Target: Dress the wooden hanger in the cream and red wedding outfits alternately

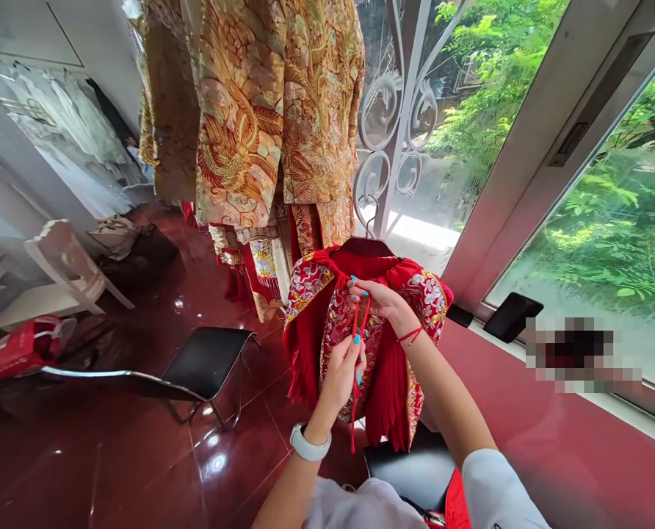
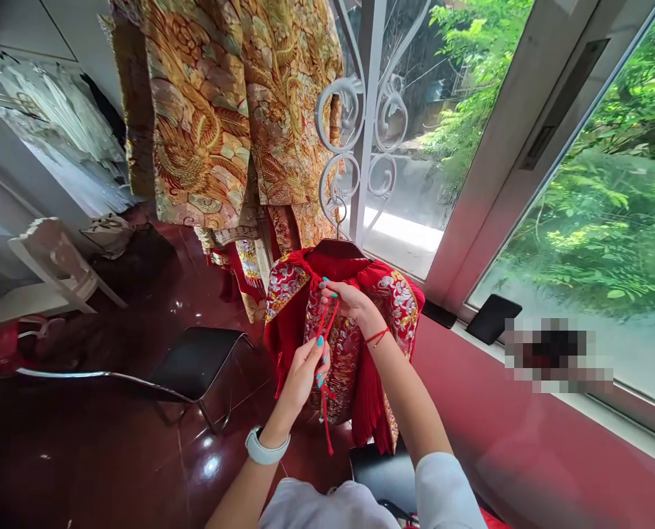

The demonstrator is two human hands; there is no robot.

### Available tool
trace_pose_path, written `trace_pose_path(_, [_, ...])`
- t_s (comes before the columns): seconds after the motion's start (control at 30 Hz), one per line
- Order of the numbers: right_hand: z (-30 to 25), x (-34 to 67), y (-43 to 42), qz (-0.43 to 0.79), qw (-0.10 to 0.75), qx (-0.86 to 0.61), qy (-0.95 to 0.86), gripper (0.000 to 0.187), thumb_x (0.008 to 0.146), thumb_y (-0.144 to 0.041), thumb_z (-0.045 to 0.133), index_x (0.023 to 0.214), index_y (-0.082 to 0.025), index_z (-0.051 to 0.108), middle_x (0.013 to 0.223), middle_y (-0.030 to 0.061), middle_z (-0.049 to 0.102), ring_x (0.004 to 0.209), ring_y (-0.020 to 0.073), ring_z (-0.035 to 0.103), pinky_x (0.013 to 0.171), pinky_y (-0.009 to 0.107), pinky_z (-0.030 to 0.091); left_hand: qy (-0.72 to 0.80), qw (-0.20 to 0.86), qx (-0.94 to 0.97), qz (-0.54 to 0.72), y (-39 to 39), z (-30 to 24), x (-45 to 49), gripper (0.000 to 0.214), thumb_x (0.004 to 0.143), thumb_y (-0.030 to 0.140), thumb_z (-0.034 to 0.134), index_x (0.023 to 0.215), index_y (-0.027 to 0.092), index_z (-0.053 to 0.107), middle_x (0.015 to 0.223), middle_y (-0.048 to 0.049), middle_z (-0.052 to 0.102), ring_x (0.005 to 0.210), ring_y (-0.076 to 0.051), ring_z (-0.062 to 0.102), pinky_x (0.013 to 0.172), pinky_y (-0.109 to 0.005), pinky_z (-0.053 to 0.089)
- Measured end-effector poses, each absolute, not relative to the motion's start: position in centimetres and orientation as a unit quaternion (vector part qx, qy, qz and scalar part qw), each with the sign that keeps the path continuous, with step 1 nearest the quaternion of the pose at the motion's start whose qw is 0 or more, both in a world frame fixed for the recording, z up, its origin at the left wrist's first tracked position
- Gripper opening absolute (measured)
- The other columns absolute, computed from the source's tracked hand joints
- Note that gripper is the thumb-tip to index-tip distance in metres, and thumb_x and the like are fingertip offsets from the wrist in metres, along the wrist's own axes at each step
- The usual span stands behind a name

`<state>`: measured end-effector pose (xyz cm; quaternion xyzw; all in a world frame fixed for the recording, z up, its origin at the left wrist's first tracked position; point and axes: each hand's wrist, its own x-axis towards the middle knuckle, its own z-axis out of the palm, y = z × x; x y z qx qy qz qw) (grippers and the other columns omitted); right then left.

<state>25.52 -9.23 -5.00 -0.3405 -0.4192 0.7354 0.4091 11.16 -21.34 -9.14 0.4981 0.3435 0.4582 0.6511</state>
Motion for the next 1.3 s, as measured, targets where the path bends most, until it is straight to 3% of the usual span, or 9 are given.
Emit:
trace_pose_path(0.27, [-4.3, 26.5, -8.7, 0.709, 0.398, -0.37, -0.449, 0.039, 0.089, -0.028, 0.065, 0.061, -0.022, 0.039, 0.046, -0.01, 0.031, 0.04, 0.0055, 0.026, 0.041, 0.017, 0.029, 0.344, 0.707, 0.525, 0.326, -24.0, -14.2, 5.5, 0.06, 0.077, 0.081, 0.059, 0.068, 0.022, 0.052, 0.05, 0.0068, 0.041, 0.046, -0.011, 0.04, 0.051, -0.025, 0.039])
trace_pose_path(0.4, [-4.8, 26.0, -9.0, 0.7, 0.402, -0.369, -0.46, 0.039, 0.083, -0.029, 0.072, 0.057, -0.02, 0.044, 0.047, -0.0075, 0.039, 0.044, 0.006, 0.04, 0.047, 0.017, 0.038, 0.332, 0.662, 0.626, 0.244, -22.3, -13.3, 3.1, 0.04, 0.083, 0.063, 0.066, 0.076, 0.023, 0.07, 0.077, -0.0048, 0.07, 0.074, -0.02, 0.064, 0.079, -0.036, 0.053])
trace_pose_path(0.5, [-5.3, 25.4, -8.9, 0.687, 0.419, -0.373, -0.461, 0.037, 0.081, -0.032, 0.072, 0.056, -0.019, 0.049, 0.049, -0.0045, 0.046, 0.055, 0.0101, 0.057, 0.059, 0.019, 0.047, 0.337, 0.617, 0.584, 0.406, -17.7, -10.9, 6.7, 0.039, 0.07, 0.048, 0.082, 0.098, 0.024, 0.072, 0.108, -0.0071, 0.073, 0.105, -0.024, 0.066, 0.098, -0.038, 0.05])
trace_pose_path(0.63, [-5.3, 24.9, -8.9, 0.643, 0.451, -0.406, -0.467, 0.027, 0.082, -0.031, 0.069, 0.062, -0.018, 0.056, 0.056, -0.0001, 0.061, 0.058, 0.0136, 0.061, 0.056, 0.023, 0.048, 0.344, 0.592, 0.5, 0.53, -13.2, -9.3, 13.8, 0.031, 0.079, 0.045, 0.074, 0.09, 0.018, 0.064, 0.074, 0.0014, 0.062, 0.068, -0.012, 0.06, 0.066, -0.023, 0.049])
trace_pose_path(0.73, [-4.9, 25.6, -10.3, 0.636, 0.439, -0.42, -0.475, 0.021, 0.085, -0.035, 0.066, 0.072, -0.019, 0.06, 0.067, 0.0021, 0.069, 0.058, 0.0137, 0.057, 0.053, 0.025, 0.047, 0.366, 0.618, 0.464, 0.519, -13.2, -9.2, 15.7, 0.039, 0.084, 0.053, 0.068, 0.074, 0.019, 0.053, 0.052, 0.0103, 0.036, 0.042, -0.005, 0.03, 0.042, -0.018, 0.024])
trace_pose_path(0.83, [-4.9, 28.2, -13.8, 0.583, 0.458, -0.435, -0.511, 0.021, 0.085, -0.04, 0.067, 0.08, -0.02, 0.064, 0.08, 0.0044, 0.071, 0.071, 0.016, 0.061, 0.063, 0.027, 0.051, 0.343, 0.634, 0.466, 0.513, -14.0, -9.1, 14.9, 0.046, 0.077, 0.06, 0.072, 0.073, 0.02, 0.05, 0.05, 0.0124, 0.029, 0.04, -0.004, 0.021, 0.04, -0.018, 0.014])
trace_pose_path(0.97, [-6.9, 33.6, -18.8, 0.243, 0.65, -0.546, -0.47, 0.028, 0.079, -0.045, 0.074, 0.093, -0.024, 0.063, 0.091, 0.0046, 0.067, 0.083, 0.0186, 0.061, 0.074, 0.03, 0.051, 0.33, 0.645, 0.461, 0.513, -14.1, -8.4, 13.6, 0.053, 0.071, 0.064, 0.076, 0.069, 0.02, 0.046, 0.051, 0.012, 0.03, 0.041, -0.003, 0.023, 0.04, -0.017, 0.015])
trace_pose_path(1.03, [-8.6, 35.6, -19.6, 0.142, 0.667, -0.599, -0.42, 0.033, 0.077, -0.048, 0.074, 0.093, -0.023, 0.061, 0.091, 0.0051, 0.065, 0.082, 0.0196, 0.058, 0.073, 0.031, 0.049, 0.334, 0.654, 0.45, 0.507, -14.0, -8.2, 13.5, 0.052, 0.071, 0.062, 0.077, 0.07, 0.02, 0.048, 0.052, 0.0117, 0.031, 0.04, -0.003, 0.024, 0.04, -0.017, 0.014])
trace_pose_path(1.3, [-9.2, 39.7, -19.7, 0.187, 0.606, -0.585, -0.504, 0.027, 0.082, -0.051, 0.066, 0.076, -0.026, 0.056, 0.073, 0.0013, 0.058, 0.066, 0.0199, 0.049, 0.061, 0.034, 0.041, 0.351, 0.62, 0.462, 0.528, -14.4, -8.5, 12.5, 0.059, 0.063, 0.07, 0.078, 0.068, 0.019, 0.048, 0.054, 0.0109, 0.033, 0.042, -0.003, 0.026, 0.04, -0.017, 0.015])
